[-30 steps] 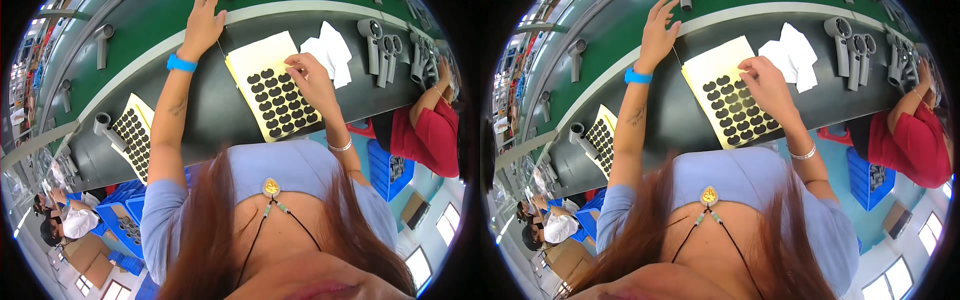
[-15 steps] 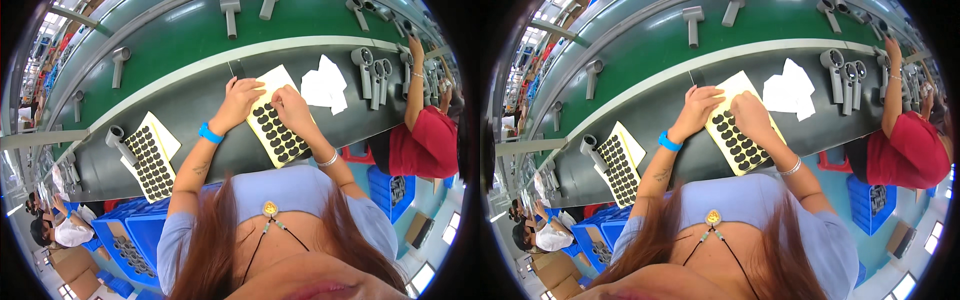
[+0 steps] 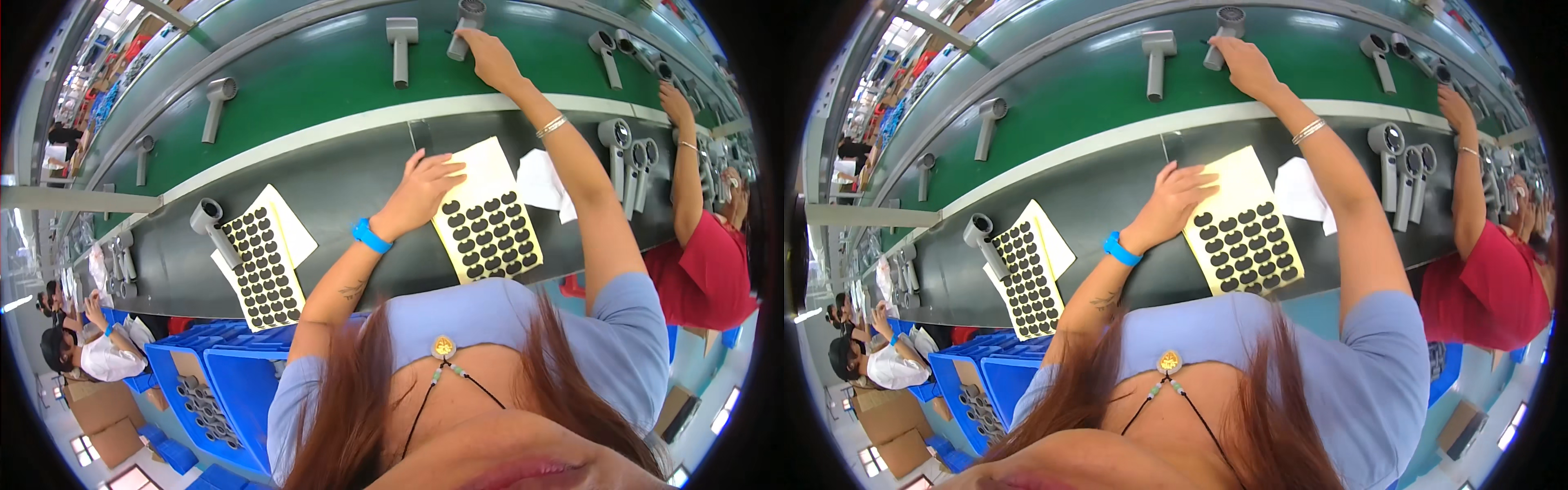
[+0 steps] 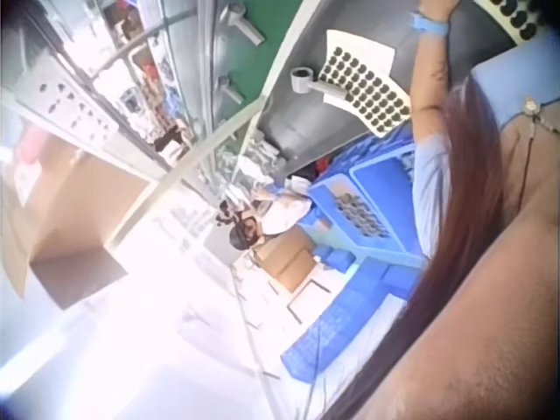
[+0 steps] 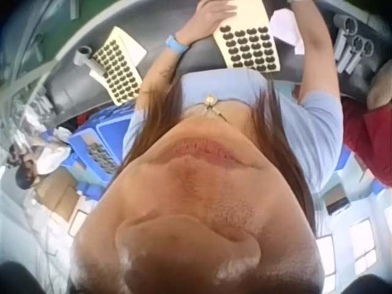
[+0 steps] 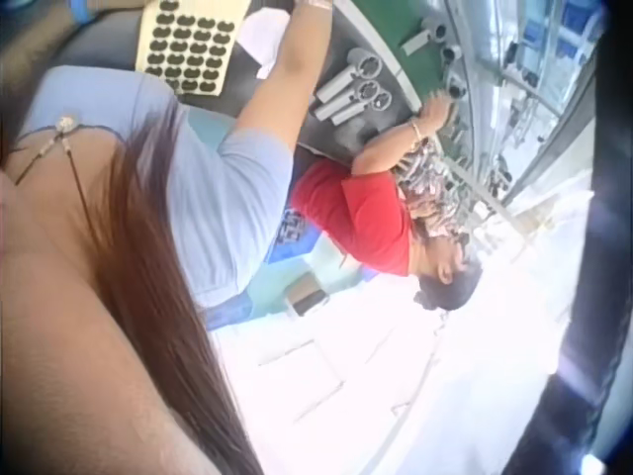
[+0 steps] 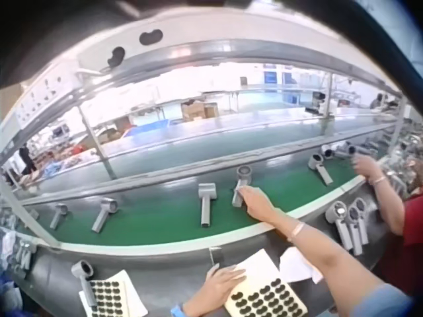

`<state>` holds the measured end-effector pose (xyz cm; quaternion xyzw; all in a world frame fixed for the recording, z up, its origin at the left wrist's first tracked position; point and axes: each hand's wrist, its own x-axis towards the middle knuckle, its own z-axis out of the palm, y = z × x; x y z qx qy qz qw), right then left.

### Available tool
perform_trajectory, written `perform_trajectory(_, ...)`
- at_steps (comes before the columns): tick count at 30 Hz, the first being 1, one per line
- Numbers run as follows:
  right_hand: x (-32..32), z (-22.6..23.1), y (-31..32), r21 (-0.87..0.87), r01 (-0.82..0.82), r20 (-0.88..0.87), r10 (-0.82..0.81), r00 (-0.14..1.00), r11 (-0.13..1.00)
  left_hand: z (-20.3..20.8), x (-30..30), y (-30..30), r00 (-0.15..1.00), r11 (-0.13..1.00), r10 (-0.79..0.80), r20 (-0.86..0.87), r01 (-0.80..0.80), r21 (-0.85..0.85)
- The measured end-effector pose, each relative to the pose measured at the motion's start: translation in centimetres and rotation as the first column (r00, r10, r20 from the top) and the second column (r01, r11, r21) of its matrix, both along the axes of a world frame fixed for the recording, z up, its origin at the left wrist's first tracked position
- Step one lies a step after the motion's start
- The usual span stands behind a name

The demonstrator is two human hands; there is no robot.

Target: The person peels adhesive pads from a sheet and attaches them to the base of small fan components by hand before placing the components onto a conveyor belt.

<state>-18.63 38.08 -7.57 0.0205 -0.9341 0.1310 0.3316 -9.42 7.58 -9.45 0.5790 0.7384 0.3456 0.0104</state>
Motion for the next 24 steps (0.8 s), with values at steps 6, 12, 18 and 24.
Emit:
perform_trajectory(6,-2.4,2.1,0.4,0.262,-0.256,0.174,0.215,0.961,0.931,2.0,0.6,-1.0,0.998,0.986,0.062,-0.004,-0.061,0.153)
perform_trajectory(12,7.5,9.8,-9.0,0.18,-0.369,0.143,0.347,0.927,0.912,8.4,1.2,-2.2,0.927,0.782,0.285,0.246,-0.373,0.5)
perform_trajectory(18,16.2,8.6,-16.4,-0.327,-0.481,0.208,0.558,0.803,0.814,9.0,2.8,-2.7,0.921,0.798,0.274,0.277,-0.378,0.47)
perform_trajectory(24,19.9,11.7,-17.4,-0.536,-0.249,0.102,0.355,0.929,0.806,8.2,5.3,-4.5,0.79,0.746,0.164,0.59,-0.491,0.45)
